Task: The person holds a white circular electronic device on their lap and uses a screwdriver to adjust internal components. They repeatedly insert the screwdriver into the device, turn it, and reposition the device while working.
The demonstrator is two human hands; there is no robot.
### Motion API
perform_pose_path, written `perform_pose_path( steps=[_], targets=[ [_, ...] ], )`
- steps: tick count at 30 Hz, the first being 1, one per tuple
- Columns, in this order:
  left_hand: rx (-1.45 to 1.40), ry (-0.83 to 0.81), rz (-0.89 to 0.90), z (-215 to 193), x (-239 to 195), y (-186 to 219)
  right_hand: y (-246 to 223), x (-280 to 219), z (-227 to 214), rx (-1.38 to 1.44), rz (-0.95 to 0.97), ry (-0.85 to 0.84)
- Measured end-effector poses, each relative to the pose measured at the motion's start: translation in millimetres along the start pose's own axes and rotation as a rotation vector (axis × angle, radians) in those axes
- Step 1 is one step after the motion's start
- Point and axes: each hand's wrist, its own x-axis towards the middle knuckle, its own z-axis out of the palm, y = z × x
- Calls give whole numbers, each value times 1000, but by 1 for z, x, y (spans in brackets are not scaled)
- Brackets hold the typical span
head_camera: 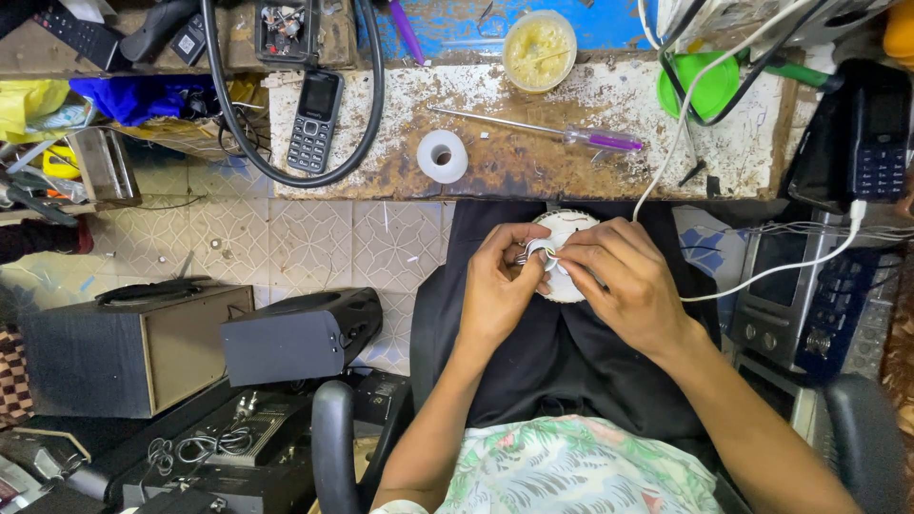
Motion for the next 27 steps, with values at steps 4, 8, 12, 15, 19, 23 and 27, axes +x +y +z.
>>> perform_pose_path(
  steps=[4, 8, 12, 15, 19, 23, 27],
  targets=[
    [-19, -29, 7, -2, -2, 0, -1, 1, 0, -31, 0, 7],
    [5, -87, 38, -6, -4, -1, 0, 0, 0, -117, -19, 5],
    [-1, -112, 60, -8, -3, -3, -8, 6, -4, -200, -69, -30],
    [-15, -123, 66, -9, -2, -3, -5, 4, -3, -228, -92, -39],
    [-32, -139, 75, -9, -2, -1, -5, 3, -1, -231, -93, -44],
    [-49, -161, 88, -12, -1, -4, -6, 2, 2, -184, -78, -31],
    [-50, -172, 105, -11, -1, 1, -9, 4, 3, -151, -110, -25]
  ],
)
